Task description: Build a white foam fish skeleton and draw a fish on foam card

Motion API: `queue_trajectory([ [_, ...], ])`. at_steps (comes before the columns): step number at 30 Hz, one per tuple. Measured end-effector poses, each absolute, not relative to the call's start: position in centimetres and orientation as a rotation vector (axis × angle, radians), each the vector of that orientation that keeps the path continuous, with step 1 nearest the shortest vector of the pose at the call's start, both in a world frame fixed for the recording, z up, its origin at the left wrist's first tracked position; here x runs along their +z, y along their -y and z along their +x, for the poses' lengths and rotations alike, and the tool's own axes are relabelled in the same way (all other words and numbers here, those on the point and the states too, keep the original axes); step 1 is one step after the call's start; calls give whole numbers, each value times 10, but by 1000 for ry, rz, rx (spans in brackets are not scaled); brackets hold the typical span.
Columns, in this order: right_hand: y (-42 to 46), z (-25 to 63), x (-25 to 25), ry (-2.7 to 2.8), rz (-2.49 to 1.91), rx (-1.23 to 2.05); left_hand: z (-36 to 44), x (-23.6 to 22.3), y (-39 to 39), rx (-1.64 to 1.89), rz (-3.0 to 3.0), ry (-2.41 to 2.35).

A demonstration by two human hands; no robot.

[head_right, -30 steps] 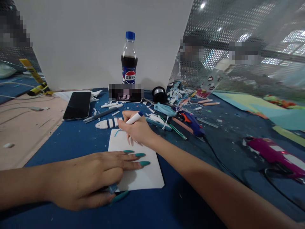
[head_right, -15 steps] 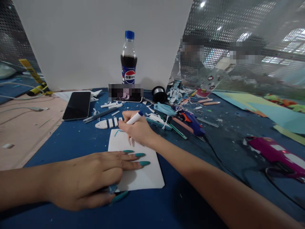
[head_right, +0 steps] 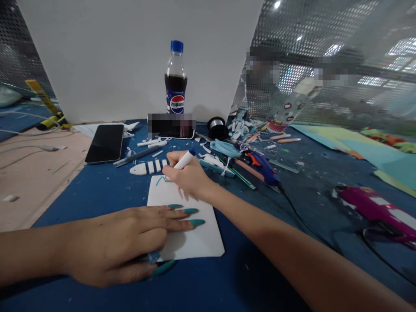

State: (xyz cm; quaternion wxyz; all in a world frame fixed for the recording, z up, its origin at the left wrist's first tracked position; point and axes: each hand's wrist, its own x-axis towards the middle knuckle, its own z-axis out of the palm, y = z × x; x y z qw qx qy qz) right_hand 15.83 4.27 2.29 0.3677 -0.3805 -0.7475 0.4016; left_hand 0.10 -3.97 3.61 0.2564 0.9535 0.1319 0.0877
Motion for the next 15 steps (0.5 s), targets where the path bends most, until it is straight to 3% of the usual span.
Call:
queue_trajectory([
  [15, -42, 160, 23, 1916, -977, 1116, 1, 38, 39, 224, 2588, -359],
])
